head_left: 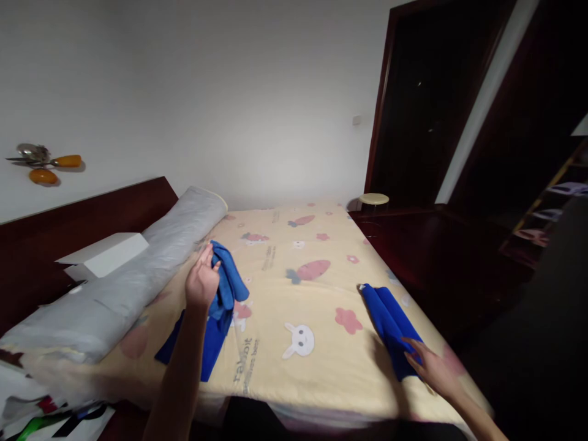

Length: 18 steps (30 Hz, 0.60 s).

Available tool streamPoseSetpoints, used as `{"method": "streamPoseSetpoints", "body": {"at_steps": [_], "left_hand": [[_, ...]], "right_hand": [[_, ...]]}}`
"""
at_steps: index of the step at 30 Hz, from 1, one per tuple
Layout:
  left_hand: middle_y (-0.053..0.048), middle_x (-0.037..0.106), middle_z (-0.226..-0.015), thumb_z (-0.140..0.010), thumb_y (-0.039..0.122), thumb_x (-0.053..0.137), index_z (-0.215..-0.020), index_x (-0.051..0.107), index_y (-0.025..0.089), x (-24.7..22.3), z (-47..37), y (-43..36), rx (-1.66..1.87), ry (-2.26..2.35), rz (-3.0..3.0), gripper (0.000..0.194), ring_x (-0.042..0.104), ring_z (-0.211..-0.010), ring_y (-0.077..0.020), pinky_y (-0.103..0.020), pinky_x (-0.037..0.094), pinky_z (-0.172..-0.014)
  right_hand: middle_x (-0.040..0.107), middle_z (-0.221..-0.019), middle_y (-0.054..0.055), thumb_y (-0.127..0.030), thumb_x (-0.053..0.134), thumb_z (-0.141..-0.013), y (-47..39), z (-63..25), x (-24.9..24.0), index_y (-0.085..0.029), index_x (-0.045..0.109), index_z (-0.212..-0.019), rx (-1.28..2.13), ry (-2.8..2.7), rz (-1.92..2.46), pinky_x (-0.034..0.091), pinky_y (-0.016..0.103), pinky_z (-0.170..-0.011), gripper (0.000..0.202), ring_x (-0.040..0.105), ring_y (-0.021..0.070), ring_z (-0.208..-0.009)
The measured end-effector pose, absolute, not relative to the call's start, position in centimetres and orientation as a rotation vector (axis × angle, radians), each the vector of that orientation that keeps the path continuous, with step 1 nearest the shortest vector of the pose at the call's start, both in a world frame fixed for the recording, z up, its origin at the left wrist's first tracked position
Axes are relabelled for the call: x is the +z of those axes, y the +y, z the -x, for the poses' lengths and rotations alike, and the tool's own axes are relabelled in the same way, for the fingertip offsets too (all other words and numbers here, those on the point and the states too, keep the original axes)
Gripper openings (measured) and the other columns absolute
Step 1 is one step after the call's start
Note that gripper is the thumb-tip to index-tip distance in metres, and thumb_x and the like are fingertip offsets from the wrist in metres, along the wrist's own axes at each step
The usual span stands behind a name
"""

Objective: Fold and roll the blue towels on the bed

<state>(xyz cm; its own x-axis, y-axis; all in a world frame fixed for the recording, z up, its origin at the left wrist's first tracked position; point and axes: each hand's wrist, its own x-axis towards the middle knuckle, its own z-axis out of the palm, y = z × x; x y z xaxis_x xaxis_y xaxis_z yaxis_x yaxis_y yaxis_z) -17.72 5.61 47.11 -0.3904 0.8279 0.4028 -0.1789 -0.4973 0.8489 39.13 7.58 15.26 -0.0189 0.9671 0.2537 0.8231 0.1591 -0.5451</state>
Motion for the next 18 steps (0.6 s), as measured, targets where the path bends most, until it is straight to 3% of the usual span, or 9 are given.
{"method": "streamPoseSetpoints", "body": {"at_steps": [4, 6, 9, 12, 14, 16, 18], "left_hand": [[-0.010, 0.045, -0.150, -0.085, 0.048, 0.040, -0.131, 0.056, 0.015, 48.6, 11.1, 5.1, 1.759, 0.712, -1.132, 0.059, 0.025, -0.145, -0.0240, -0.037, 0.032, -0.111], [-0.010, 0.046, -0.149, -0.082, 0.051, 0.044, -0.131, 0.056, 0.013, 47.9, 7.7, 4.9, 1.609, 0.641, -1.092, 0.063, 0.028, -0.143, -0.0263, -0.036, 0.038, -0.105], [-0.011, 0.045, -0.149, -0.076, 0.050, 0.054, -0.128, 0.059, 0.012, 44.3, 2.4, 4.3, 1.364, 0.581, -1.011, 0.064, 0.032, -0.140, -0.0292, -0.035, 0.042, -0.099], [-0.011, 0.048, -0.147, -0.073, 0.043, 0.060, -0.117, 0.067, 0.014, 38.6, -2.6, 3.3, 1.158, 0.591, -0.877, 0.054, 0.033, -0.139, -0.0308, -0.036, 0.041, -0.096], [-0.011, 0.055, -0.142, -0.069, 0.037, 0.063, -0.109, 0.072, 0.018, 34.7, -5.3, 2.4, 1.045, 0.640, -0.794, 0.045, 0.036, -0.138, -0.0312, -0.036, 0.041, -0.092], [-0.010, 0.056, -0.140, -0.068, 0.032, 0.064, -0.103, 0.074, 0.019, 31.2, -7.3, 1.5, 0.960, 0.698, -0.774, 0.039, 0.040, -0.135, -0.0312, -0.035, 0.041, -0.087], [-0.011, 0.059, -0.137, -0.066, 0.031, 0.065, -0.095, 0.075, 0.018, 28.3, -8.4, 0.9, 0.938, 0.751, -0.774, 0.033, 0.045, -0.130, -0.0306, -0.033, 0.041, -0.082]], "right_hand": [[0.074, -0.102, 0.010, -0.058, 0.047, -0.080, 7.2, -35.9, 18.4, -0.020, 0.067, -0.114, 0.719, -1.794, 1.565, 0.056, 0.037, -0.081, 0.054, 0.071, 0.0275, -0.088], [0.070, -0.116, 0.011, -0.059, 0.051, -0.082, 6.4, -33.2, 20.8, -0.021, 0.065, -0.118, 0.880, -1.752, 1.436, 0.054, 0.036, -0.086, 0.055, 0.068, 0.0270, -0.097], [0.049, -0.144, 0.014, -0.056, 0.059, -0.082, 5.0, -28.9, 23.6, -0.024, 0.048, -0.139, 1.108, -1.704, 1.195, 0.054, 0.037, -0.087, 0.066, 0.064, 0.0248, -0.105], [0.038, -0.153, 0.015, -0.052, 0.068, -0.076, 4.0, -26.3, 24.2, -0.026, 0.037, -0.146, 1.159, -1.644, 1.111, 0.055, 0.040, -0.084, 0.081, 0.063, 0.0260, -0.106], [0.051, -0.142, 0.014, -0.050, 0.072, -0.069, 3.8, -25.7, 23.5, -0.023, 0.050, -0.137, 1.102, -1.631, 1.147, 0.052, 0.044, -0.089, 0.077, 0.061, 0.0294, -0.109], [0.069, -0.117, 0.011, -0.045, 0.071, -0.068, 3.9, -25.8, 22.6, -0.020, 0.065, -0.117, 1.076, -1.647, 1.183, 0.049, 0.046, -0.093, 0.056, 0.063, 0.0310, -0.104], [0.074, -0.092, 0.006, -0.040, 0.064, -0.070, 4.0, -26.2, 22.1, -0.020, 0.072, -0.095, 1.109, -1.675, 1.182, 0.051, 0.044, -0.088, 0.033, 0.066, 0.0288, -0.091]]}}
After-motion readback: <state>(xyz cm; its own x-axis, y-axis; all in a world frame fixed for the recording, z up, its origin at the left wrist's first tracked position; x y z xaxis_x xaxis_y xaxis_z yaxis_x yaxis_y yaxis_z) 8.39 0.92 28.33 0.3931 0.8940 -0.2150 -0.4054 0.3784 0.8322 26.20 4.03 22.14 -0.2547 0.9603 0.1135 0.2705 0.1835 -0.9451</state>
